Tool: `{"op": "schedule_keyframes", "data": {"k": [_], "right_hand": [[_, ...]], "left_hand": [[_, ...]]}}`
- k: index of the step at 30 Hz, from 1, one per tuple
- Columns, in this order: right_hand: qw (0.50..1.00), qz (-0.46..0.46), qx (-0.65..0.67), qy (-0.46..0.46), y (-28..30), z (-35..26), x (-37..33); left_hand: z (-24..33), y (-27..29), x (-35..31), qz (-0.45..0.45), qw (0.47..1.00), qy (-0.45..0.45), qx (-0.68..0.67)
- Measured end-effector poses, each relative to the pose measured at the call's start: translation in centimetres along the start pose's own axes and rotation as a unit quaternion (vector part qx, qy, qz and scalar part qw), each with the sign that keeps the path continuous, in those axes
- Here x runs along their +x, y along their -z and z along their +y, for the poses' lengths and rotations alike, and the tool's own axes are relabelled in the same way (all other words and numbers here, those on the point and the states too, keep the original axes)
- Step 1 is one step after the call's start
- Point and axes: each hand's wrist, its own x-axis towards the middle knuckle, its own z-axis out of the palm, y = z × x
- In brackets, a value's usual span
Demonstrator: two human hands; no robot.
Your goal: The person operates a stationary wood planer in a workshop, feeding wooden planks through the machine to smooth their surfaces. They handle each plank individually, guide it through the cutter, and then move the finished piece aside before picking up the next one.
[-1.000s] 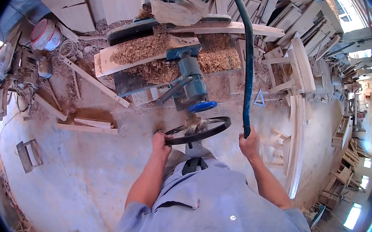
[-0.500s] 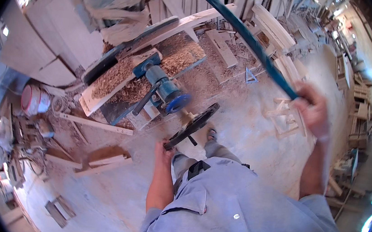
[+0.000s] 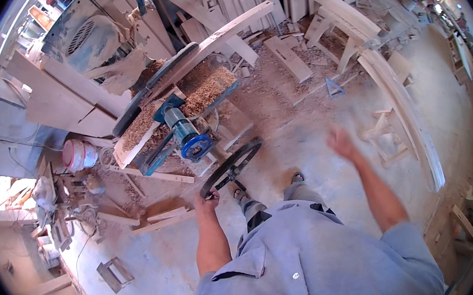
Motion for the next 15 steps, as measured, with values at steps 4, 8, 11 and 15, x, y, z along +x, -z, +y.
{"op": "schedule_keyframes", "data": {"k": [4, 8, 11, 15], "right_hand": [[0.888, -0.368, -0.116, -0.249, -12.8, 18.8, -24.6], [0.849, -0.234, 0.052, -0.471, -10.2, 22.1, -44.5], [0.857, -0.236, 0.005, -0.458, -8.2, 25.5, -46.2], [0.938, -0.181, -0.037, -0.293, -9.4, 31.2, -34.6]], "left_hand": [[1.1, -2.4, -4.1, 0.099, 0.989, -0.069, 0.08], [-1.0, -4.6, -5.4, 0.182, 0.965, -0.179, 0.066], [-1.4, -5.0, -5.1, 0.182, 0.959, -0.216, 0.029], [-0.7, -3.7, -4.6, 0.178, 0.955, -0.237, 0.017]]}}
